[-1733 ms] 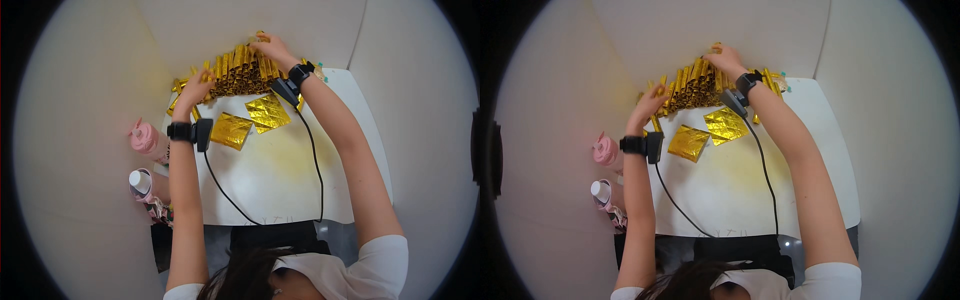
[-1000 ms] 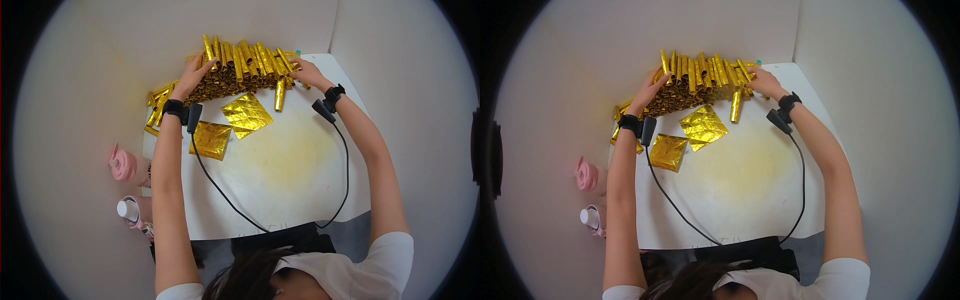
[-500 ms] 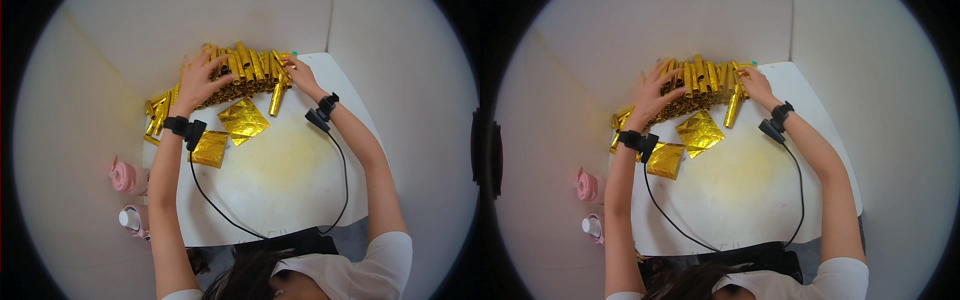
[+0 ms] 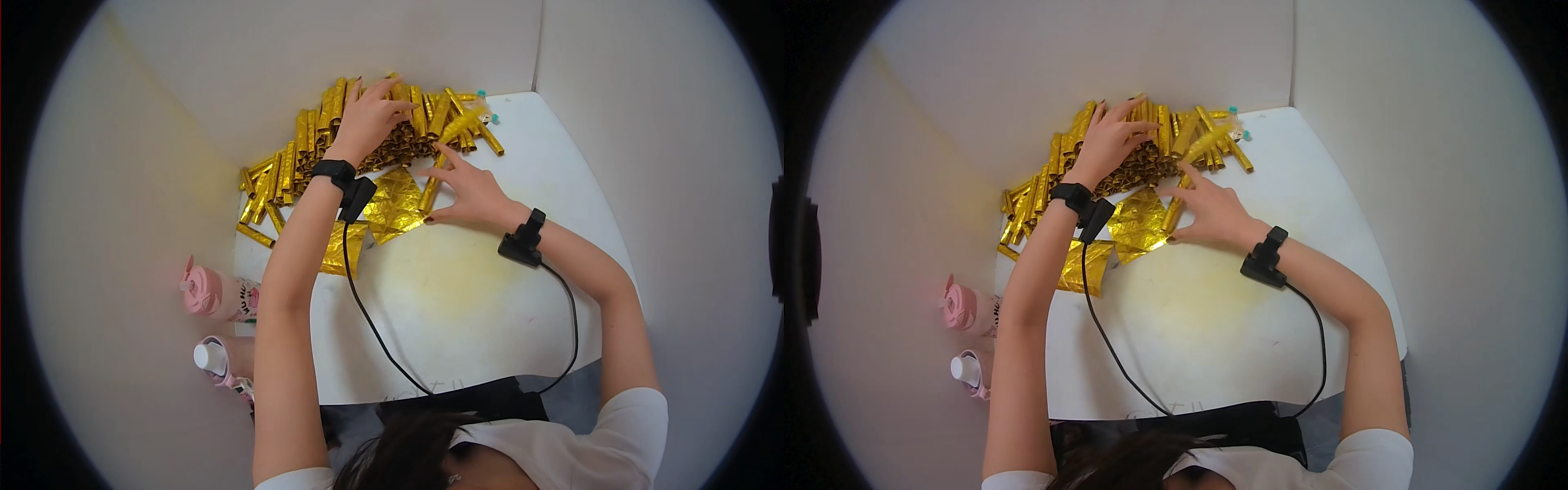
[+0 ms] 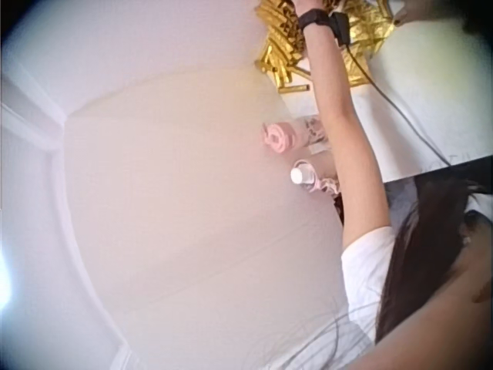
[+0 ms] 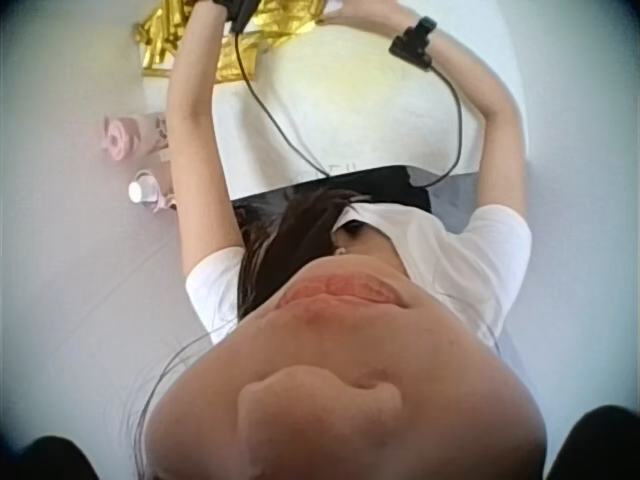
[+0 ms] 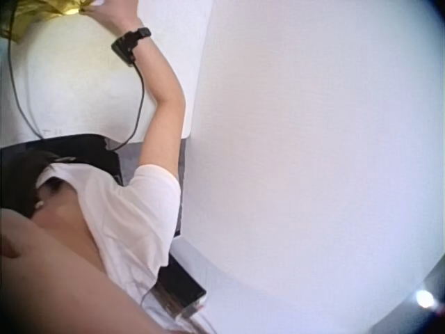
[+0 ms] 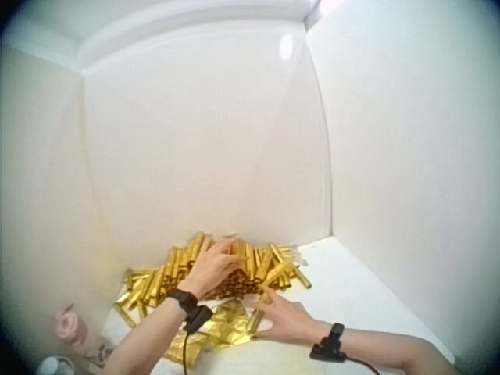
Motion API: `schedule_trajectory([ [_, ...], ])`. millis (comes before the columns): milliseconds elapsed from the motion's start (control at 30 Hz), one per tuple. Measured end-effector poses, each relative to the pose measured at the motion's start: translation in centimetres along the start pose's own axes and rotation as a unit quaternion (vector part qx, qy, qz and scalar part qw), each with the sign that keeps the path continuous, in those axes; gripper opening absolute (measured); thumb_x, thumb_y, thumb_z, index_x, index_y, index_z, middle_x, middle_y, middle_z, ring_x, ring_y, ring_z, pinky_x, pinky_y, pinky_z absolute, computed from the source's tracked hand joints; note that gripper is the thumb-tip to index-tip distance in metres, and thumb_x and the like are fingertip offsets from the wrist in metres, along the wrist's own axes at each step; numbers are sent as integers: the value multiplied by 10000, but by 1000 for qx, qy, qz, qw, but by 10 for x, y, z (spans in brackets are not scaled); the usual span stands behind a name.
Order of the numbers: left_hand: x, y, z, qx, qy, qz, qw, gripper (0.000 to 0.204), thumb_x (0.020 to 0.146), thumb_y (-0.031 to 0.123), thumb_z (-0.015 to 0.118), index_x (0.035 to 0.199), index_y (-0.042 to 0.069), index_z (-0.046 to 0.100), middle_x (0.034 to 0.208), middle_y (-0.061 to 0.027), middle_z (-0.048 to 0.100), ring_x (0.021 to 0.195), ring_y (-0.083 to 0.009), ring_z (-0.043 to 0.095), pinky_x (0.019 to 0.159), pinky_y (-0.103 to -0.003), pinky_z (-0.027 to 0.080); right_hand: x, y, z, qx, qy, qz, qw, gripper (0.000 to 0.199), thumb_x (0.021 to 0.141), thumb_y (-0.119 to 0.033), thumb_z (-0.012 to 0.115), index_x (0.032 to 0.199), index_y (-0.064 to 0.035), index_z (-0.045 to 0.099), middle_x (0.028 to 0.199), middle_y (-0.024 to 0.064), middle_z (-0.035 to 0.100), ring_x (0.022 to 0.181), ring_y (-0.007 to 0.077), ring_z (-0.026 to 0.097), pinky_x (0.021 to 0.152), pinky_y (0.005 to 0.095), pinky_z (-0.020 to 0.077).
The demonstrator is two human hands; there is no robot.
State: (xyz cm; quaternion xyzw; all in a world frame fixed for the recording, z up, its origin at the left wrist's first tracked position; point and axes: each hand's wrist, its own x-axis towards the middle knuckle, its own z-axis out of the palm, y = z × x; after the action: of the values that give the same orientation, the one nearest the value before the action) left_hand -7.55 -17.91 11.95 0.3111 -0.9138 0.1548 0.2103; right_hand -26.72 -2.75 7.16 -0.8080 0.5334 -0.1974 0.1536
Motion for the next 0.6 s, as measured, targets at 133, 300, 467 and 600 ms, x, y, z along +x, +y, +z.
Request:
schedule_trajectory([
  [133, -3, 7, -5, -33, -3, 13, 999, 444, 835, 402, 678, 1259, 291, 608, 1466, -61, 413, 1361, -269, 368, 1138, -551, 200, -4, 7, 12, 14, 32, -36, 999, 518, 658, -346, 781, 1119, -172, 620, 1401, 121, 440, 1084, 277, 587, 843, 397, 496],
  [300, -18, -6, -12, 16, -10, -47, 999, 610, 831, 524, 637, 1390, 359, 457, 1468, -139, 389, 1391, -338, 305, 1130, -575, 177, -6, 16, 11, 8, 14, -108, 994, 463, 691, -336, 756, 1075, -121, 614, 1232, 89, 541, 1028, 280, 589, 818, 405, 487],
  [467, -15, -14, -2, 48, 18, -76, 996, 571, 857, 538, 593, 1387, 374, 457, 1436, -140, 427, 1365, -342, 348, 1112, -598, 195, -14, 5, 5, -6, -28, -148, 989, 451, 718, -339, 752, 1085, -119, 611, 1255, 65, 541, 1119, 269, 541, 870, 404, 479],
  [600, -22, -4, -10, 75, 41, -85, 993, 588, 860, 494, 616, 1402, 339, 447, 1438, -146, 424, 1370, -344, 337, 1116, -589, 198, -13, 3, 6, -8, -27, -155, 987, 364, 754, -303, 725, 1044, -104, 629, 1261, 85, 534, 1124, 288, 532, 882, 406, 475],
])
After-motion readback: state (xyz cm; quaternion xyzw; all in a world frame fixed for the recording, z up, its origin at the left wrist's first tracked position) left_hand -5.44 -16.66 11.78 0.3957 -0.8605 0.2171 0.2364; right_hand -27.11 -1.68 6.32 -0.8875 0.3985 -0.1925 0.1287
